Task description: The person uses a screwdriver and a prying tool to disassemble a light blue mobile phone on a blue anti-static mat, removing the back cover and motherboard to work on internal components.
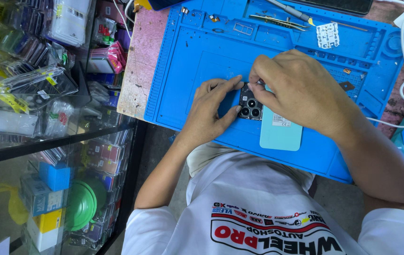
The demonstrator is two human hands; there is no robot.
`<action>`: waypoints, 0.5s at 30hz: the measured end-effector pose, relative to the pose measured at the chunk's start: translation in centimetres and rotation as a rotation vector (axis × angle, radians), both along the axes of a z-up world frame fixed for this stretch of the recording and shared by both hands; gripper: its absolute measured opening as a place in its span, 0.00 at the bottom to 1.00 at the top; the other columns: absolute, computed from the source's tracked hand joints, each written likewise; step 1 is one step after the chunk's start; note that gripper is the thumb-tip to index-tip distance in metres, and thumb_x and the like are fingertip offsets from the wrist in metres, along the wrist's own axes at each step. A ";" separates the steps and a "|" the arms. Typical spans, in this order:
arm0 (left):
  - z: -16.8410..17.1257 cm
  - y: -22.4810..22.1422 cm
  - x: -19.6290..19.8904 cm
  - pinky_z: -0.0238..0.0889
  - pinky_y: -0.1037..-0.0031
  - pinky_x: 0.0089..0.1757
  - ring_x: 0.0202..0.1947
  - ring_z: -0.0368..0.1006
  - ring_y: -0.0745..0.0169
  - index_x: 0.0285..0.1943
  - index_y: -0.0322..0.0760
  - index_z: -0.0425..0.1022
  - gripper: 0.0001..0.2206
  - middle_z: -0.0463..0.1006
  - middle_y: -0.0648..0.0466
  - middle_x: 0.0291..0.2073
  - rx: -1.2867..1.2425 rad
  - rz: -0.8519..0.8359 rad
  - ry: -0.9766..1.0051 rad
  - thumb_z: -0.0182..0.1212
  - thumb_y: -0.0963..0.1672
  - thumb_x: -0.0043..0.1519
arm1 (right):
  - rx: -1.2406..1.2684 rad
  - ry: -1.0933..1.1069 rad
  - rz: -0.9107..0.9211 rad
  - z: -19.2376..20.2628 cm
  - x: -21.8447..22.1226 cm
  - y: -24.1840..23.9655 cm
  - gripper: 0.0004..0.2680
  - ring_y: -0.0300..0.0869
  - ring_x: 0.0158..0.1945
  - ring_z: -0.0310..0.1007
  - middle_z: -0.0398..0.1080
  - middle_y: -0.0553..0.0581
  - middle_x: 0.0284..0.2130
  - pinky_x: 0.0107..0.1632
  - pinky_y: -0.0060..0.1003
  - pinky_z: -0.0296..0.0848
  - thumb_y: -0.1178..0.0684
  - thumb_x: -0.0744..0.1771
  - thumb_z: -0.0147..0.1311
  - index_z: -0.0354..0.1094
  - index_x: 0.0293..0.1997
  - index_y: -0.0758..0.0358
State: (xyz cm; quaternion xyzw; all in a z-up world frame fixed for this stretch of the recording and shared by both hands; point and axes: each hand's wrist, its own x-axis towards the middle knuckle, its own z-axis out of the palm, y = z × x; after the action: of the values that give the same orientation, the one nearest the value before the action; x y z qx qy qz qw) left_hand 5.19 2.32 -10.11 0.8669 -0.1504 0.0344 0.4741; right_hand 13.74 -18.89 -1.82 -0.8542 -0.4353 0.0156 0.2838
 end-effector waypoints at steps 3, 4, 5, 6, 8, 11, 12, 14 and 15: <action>-0.1 -0.1 0.1 0.56 0.61 0.61 0.60 0.68 0.50 0.69 0.35 0.70 0.28 0.78 0.50 0.56 0.011 0.005 -0.006 0.70 0.42 0.58 | -0.093 -0.197 -0.031 -0.1 -0.4 0.3 0.10 0.54 0.33 0.74 0.70 0.59 0.22 0.49 0.48 0.72 0.50 0.67 0.64 0.66 0.37 0.62; -0.2 -0.3 0.3 0.57 0.61 0.61 0.61 0.68 0.49 0.66 0.36 0.71 0.24 0.77 0.49 0.57 0.018 0.001 -0.044 0.70 0.42 0.60 | -0.112 -0.207 -0.036 -0.1 -0.6 0.5 0.09 0.53 0.32 0.74 0.70 0.58 0.22 0.48 0.47 0.72 0.50 0.67 0.63 0.66 0.37 0.61; -0.4 -0.7 0.5 0.58 0.61 0.61 0.62 0.68 0.48 0.63 0.36 0.73 0.20 0.76 0.49 0.58 0.027 0.003 -0.087 0.70 0.42 0.62 | -0.129 -0.222 -0.036 -0.2 -0.6 0.9 0.09 0.52 0.31 0.74 0.70 0.58 0.21 0.47 0.46 0.72 0.49 0.68 0.62 0.66 0.37 0.60; -0.7 -1.0 0.7 0.58 0.61 0.61 0.63 0.68 0.48 0.60 0.37 0.74 0.16 0.76 0.48 0.59 0.036 0.004 -0.129 0.69 0.43 0.64 | -0.145 -0.236 -0.037 -0.1 -0.7 1.1 0.08 0.51 0.30 0.74 0.70 0.57 0.21 0.46 0.45 0.72 0.49 0.68 0.61 0.67 0.38 0.60; -1.3 -1.7 1.5 0.60 0.60 0.59 0.62 0.69 0.46 0.58 0.36 0.75 0.14 0.76 0.48 0.57 0.070 0.039 -0.202 0.68 0.42 0.65 | -0.106 -0.222 -0.013 0.3 -0.8 1.2 0.08 0.50 0.31 0.74 0.71 0.57 0.22 0.43 0.44 0.70 0.53 0.67 0.62 0.70 0.46 0.63; -1.6 -2.3 2.1 0.63 0.58 0.54 0.55 0.70 0.44 0.48 0.36 0.75 0.12 0.75 0.48 0.50 0.149 0.115 -0.232 0.70 0.44 0.60 | -0.033 -0.245 0.033 0.8 -0.8 1.4 0.13 0.49 0.32 0.74 0.73 0.55 0.26 0.42 0.45 0.69 0.56 0.64 0.61 0.71 0.53 0.65; -1.7 -2.5 2.2 0.63 0.57 0.52 0.52 0.71 0.44 0.43 0.37 0.74 0.12 0.75 0.48 0.46 0.179 0.142 -0.227 0.72 0.45 0.57 | -0.007 -0.258 0.048 0.9 -0.8 1.4 0.15 0.49 0.33 0.75 0.73 0.54 0.27 0.42 0.45 0.69 0.56 0.63 0.60 0.70 0.55 0.65; -1.5 -3.1 1.9 0.63 0.58 0.50 0.49 0.71 0.45 0.44 0.37 0.74 0.11 0.75 0.49 0.45 0.176 0.191 -0.198 0.71 0.44 0.58 | -0.033 -0.253 0.008 0.8 -0.9 1.3 0.15 0.49 0.33 0.74 0.73 0.56 0.26 0.42 0.45 0.70 0.54 0.63 0.62 0.71 0.54 0.64; -1.3 -3.3 1.9 0.64 0.59 0.49 0.48 0.72 0.45 0.45 0.37 0.73 0.11 0.74 0.49 0.44 0.175 0.220 -0.192 0.71 0.43 0.59 | -0.045 -0.259 -0.009 0.7 -0.8 1.3 0.15 0.49 0.32 0.74 0.72 0.57 0.26 0.42 0.46 0.70 0.53 0.63 0.63 0.71 0.53 0.64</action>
State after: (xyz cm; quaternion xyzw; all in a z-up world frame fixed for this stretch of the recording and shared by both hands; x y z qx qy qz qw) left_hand 7.13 -1.00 -11.39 0.9087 -0.1017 0.1553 0.3738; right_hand 12.97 -17.62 -1.12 -0.8573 -0.4639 -0.0865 0.2059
